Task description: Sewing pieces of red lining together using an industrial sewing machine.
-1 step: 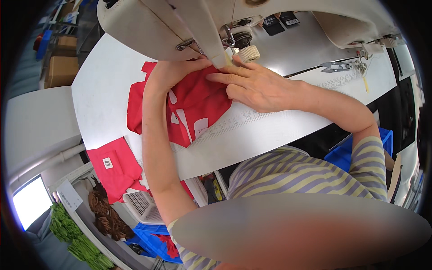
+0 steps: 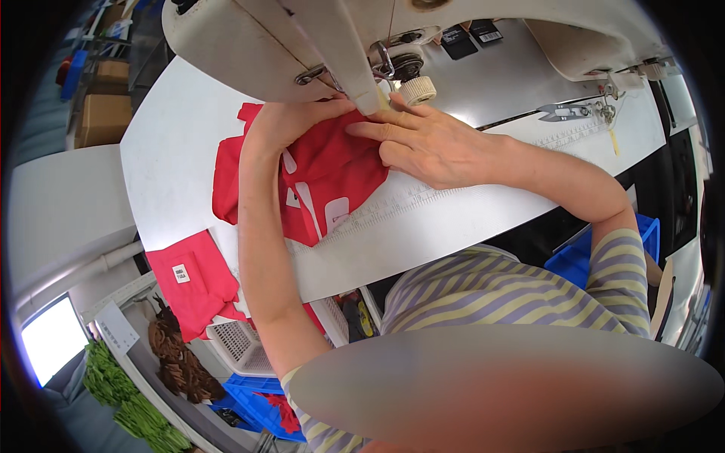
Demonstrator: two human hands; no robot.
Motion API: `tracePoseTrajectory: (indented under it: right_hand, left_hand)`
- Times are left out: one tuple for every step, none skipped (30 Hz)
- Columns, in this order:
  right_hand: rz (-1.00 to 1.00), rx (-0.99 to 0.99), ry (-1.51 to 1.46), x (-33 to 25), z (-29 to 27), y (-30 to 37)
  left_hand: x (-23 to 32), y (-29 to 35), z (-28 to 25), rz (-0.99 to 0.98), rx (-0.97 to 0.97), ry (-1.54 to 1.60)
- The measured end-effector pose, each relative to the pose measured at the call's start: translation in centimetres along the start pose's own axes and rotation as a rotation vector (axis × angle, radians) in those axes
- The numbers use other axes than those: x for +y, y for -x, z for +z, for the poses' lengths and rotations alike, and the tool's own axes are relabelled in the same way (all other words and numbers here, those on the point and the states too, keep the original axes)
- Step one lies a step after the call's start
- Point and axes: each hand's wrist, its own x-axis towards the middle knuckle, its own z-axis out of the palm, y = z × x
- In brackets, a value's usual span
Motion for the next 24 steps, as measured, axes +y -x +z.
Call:
tracePoseTrajectory:
  right_hand:
    - [0.012, 0.002, -0.011, 0.0, 0.1, 0.0]
    - [0.016, 0.009, -0.006, 0.0, 0.2, 0.0]
    - [0.019, 0.015, -0.001, 0.0, 0.3, -0.1]
    - [0.019, 0.015, 0.002, 0.0, 0.3, -0.1]
    - [0.026, 0.013, 0.003, 0.0, 0.3, -0.1]
    - [0.021, 0.021, 0.012, 0.0, 0.3, -0.2]
    - [0.034, 0.011, 0.004, 0.1, 0.4, -0.2]
    - [0.04, 0.008, 0.0, 0.1, 0.4, -0.3]
    - [0.031, 0.009, 0.001, 0.2, 0.4, -0.4]
    - [0.047, 0.004, -0.004, 0.3, 0.5, -0.4]
    - [0.052, 0.023, -0.007, 0.3, 0.5, -0.4]
    - [0.056, 0.042, -0.01, 0.4, 0.6, -0.5]
    - [0.057, 0.041, -0.01, 0.4, 0.7, -0.5]
    - [0.054, 0.059, -0.006, 0.5, 0.8, -0.5]
    - [0.05, 0.076, -0.002, 0.5, 0.9, -0.5]
    - [0.051, 0.075, -0.003, 0.4, 0.9, -0.5]
    - [0.051, 0.102, 0.014, 0.4, 1.0, -0.4]
    - [0.038, 0.128, 0.03, 0.3, 1.1, -0.4]
    - [0.051, 0.13, 0.029, 0.2, 1.1, -0.4]
    - [0.046, 0.151, 0.037, 0.1, 1.1, -0.3]
    - [0.044, 0.166, 0.045, 0.0, 1.0, -0.2]
    - [0.041, 0.169, 0.044, -0.1, 1.1, -0.2]
    - [0.028, 0.184, 0.079, -0.2, 1.1, -0.1]
    - [-0.001, 0.2, 0.113, -0.3, 1.1, 0.0]
  left_hand:
    - [0.1, -0.1, -0.1, -0.009, -0.009, -0.053]
    - [0.2, -0.2, -0.2, 0.019, -0.02, -0.037]
    - [0.3, -0.3, -0.2, 0.036, -0.012, -0.053]
    - [0.4, -0.4, -0.2, 0.104, -0.012, -0.023]
    - [0.5, -0.6, -0.2, 0.053, -0.003, -0.068]
    - [0.5, -0.7, -0.2, 0.079, -0.014, -0.085]
    - [0.6, -0.8, -0.2, 0.062, -0.007, -0.108]
    - [0.5, -0.9, -0.3, 0.105, -0.026, -0.1]
    - [0.4, -0.8, -0.3, 0.085, 0.011, 0.003]
    - [0.1, -0.9, -0.3, 0.074, 0.027, 0.055]
    - [-0.2, -1.0, -0.3, 0.064, 0.045, 0.107]
    - [-0.5, -1.2, -0.3, 0.04, 0.033, 0.16]
    - [-0.9, -1.3, -0.3, 0.028, 0.027, 0.187]
    - [-1.2, -1.5, -0.2, 0.016, 0.022, 0.214]
    - [-1.5, -1.5, -0.1, 0.095, 0.041, 0.152]
    - [-1.6, -1.6, -0.1, 0.146, 0.082, 0.083]
    - [-1.6, -1.6, -0.1, 0.173, 0.059, 0.089]
    - [-1.2, -1.3, -0.3, 0.205, 0.104, -0.032]
    - [-0.5, -1.1, -0.6, 0.237, 0.149, -0.154]
    - [0.4, -0.6, -1.0, 0.236, 0.148, -0.154]
    - [1.5, 0.0, -1.5, 0.216, 0.098, -0.227]
    - [2.6, 0.5, -1.7, 0.113, 0.046, -0.329]
    - [3.8, 1.5, -1.9, 0.194, 0.05, -0.296]
    - [4.9, 3.1, -2.1, 0.102, 0.033, -0.4]
